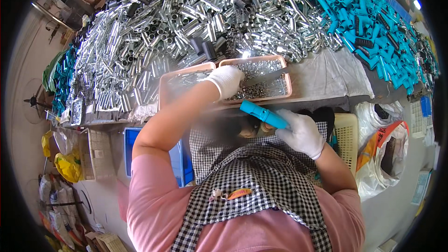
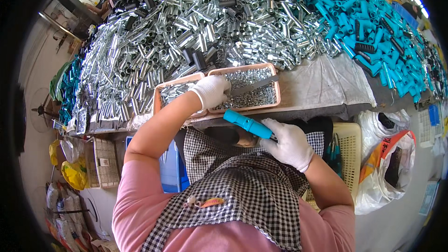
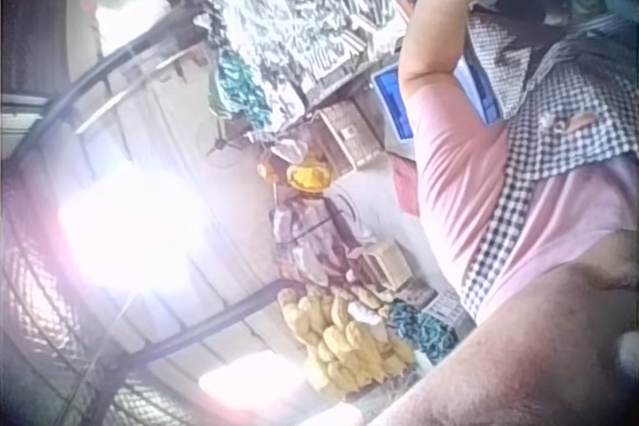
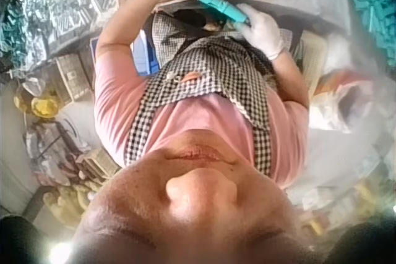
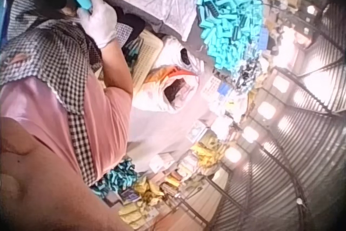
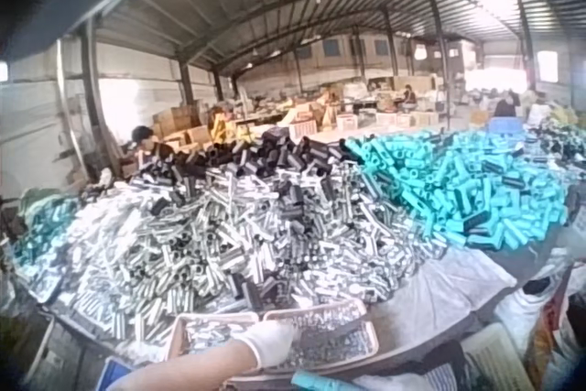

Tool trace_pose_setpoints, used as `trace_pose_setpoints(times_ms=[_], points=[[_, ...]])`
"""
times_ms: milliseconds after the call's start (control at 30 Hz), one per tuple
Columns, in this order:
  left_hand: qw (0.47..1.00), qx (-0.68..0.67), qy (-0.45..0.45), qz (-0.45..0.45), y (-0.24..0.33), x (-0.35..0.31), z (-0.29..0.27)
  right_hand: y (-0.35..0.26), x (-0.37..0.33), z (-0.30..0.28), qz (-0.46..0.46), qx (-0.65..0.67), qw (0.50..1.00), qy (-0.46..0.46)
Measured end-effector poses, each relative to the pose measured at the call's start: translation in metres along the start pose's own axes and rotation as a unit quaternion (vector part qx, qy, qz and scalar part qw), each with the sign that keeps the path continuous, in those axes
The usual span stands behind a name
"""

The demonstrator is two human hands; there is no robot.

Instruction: Assembling small metal inserts into teal plastic housings at an industrial workstation.

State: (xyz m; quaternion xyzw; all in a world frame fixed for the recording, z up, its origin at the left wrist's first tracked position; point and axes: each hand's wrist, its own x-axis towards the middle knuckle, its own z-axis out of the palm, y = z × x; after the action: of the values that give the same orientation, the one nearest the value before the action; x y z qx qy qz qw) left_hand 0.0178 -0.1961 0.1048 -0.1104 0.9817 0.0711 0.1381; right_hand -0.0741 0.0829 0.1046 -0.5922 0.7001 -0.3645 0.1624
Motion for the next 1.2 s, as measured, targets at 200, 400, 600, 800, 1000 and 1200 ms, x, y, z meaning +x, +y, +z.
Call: trace_pose_setpoints(times_ms=[200, 400, 600, 800, 1000, 1200], points=[[0.987, -0.101, 0.123, 0.010, -0.004, -0.017, 0.008, 0.010, 0.006, 0.006, 0.005, -0.037, 0.999, 0.017], [0.949, -0.163, 0.267, 0.029, -0.003, -0.039, 0.016, 0.004, 0.015, 0.009, -0.007, -0.077, 0.996, 0.038], [0.901, -0.265, 0.311, 0.145, 0.030, -0.066, 0.006, 0.001, 0.018, 0.016, -0.002, -0.105, 0.994, 0.035], [0.906, -0.289, 0.254, 0.178, 0.045, -0.073, 0.016, -0.006, 0.018, 0.021, -0.021, -0.126, 0.991, 0.029], [0.915, -0.120, 0.289, 0.254, 0.055, -0.095, 0.024, -0.003, 0.008, 0.016, 0.015, 0.057, 0.998, -0.015], [0.883, -0.037, 0.333, 0.328, 0.046, -0.102, 0.041, 0.006, 0.009, 0.009, 0.083, 0.270, 0.933, -0.225]])
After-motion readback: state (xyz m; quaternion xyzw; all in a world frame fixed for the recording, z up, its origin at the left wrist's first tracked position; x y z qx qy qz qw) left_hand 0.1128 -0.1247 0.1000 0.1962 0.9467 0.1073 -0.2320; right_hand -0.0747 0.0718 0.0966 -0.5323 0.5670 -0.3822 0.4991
